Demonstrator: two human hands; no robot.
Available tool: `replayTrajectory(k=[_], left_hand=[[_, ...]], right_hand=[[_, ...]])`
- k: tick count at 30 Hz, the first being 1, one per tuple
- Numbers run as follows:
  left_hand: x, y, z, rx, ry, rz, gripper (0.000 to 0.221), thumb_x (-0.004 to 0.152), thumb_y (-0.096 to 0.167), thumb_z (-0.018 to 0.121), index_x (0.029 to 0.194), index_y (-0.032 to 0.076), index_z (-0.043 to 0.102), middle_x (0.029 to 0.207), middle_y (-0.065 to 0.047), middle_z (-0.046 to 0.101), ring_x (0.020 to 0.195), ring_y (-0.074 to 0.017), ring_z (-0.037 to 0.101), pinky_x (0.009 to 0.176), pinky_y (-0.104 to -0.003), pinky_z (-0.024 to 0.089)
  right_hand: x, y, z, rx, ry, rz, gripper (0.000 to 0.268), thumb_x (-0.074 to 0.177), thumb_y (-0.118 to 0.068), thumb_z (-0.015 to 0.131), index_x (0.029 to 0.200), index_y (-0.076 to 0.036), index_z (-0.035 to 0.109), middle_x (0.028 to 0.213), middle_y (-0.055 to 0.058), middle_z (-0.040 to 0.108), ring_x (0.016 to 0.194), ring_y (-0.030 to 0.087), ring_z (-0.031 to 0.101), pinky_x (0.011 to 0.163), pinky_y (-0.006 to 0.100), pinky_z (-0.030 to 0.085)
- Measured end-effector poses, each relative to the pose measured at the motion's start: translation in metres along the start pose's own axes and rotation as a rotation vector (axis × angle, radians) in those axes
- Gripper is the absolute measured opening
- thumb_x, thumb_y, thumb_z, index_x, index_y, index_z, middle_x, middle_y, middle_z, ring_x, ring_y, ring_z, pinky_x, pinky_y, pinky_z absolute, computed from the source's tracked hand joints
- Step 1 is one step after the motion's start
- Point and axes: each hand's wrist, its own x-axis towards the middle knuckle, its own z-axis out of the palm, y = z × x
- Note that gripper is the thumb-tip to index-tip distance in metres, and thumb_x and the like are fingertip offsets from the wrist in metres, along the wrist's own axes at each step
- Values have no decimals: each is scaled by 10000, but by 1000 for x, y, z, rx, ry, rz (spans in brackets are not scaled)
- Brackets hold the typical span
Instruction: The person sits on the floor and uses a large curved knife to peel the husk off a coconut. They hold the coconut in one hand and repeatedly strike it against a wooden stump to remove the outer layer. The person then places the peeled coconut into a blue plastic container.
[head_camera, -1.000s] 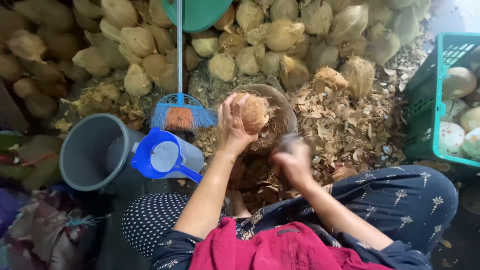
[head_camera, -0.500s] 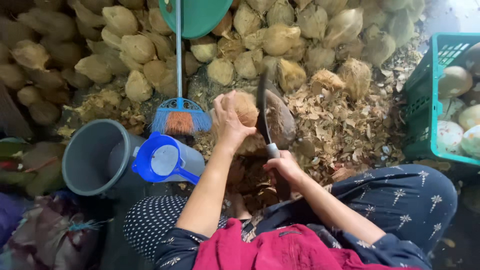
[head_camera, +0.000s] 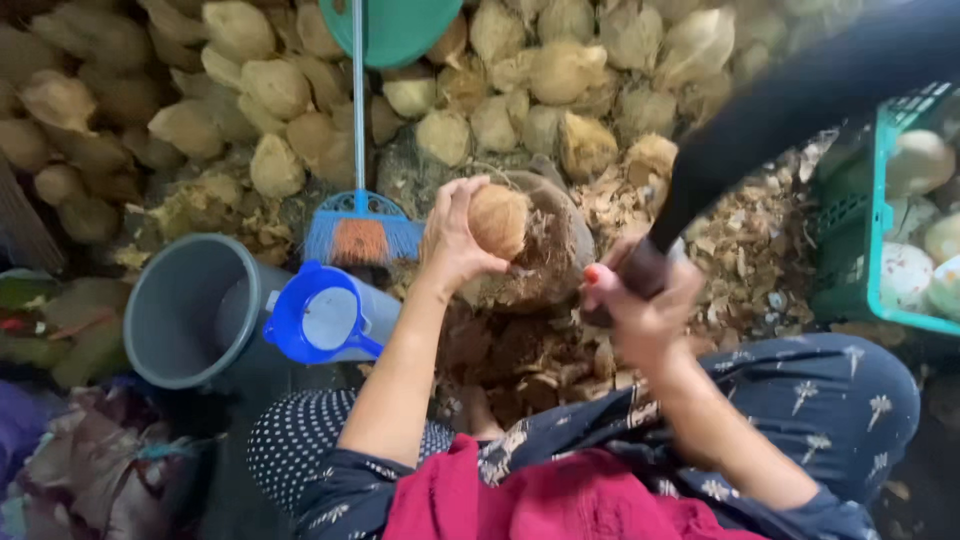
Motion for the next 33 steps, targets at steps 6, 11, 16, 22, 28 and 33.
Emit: replayTrajectory(k=[6,11,16,22,28,33], left_hand=[[-2,9,-15,52,-58,-15,1139,361,191,985,1379,354,501,1457,-86,426,1280,-483,526,1092,-564,436],[-10,5,-10,24,-75,11,1162,385,150,969,1412,350,464,1503,-90,401,1300,-501,506,1073,-601,442],[-9,-8,-2,39,-73,13,1215,366,207,979,1438,386,435,1510,-45,386,1334,-470,480,1079,-595,444],[-16,6,-16,51,-32,-138,1185,371,407,1037,1408,407,464,1530,-121,352,1349,-484,450,1093,-612,409],[-19,4,-2,19,-5,-120,1087,364,313,1011,1335,410,533,1462,-43,434,1343,-382,518,1066,-556,461],[-22,5,-1,46,15,-38,1202,347,228,1022,1415,332,481,1413,-115,416,1367,-434,466,1131,-549,405]], right_hand=[[-44,109,1,132,-105,923,153,638,9,718,689,60,583,403,207,498,263,327,538,291,410,420],[8,-18,-11,-1,-22,337,88,687,109,663,758,65,636,437,197,553,329,286,619,402,348,518],[-9,34,8,-27,28,111,117,712,-36,694,620,-34,622,470,131,572,371,245,583,507,284,468],[-29,83,7,-139,-159,835,163,635,-28,743,719,14,609,435,179,534,316,283,568,363,375,427],[5,-19,-1,55,-3,44,129,794,21,693,744,23,574,485,163,582,369,231,618,443,282,490],[-40,77,12,-24,-57,368,155,674,5,689,528,-19,642,356,134,571,257,230,578,366,324,486]])
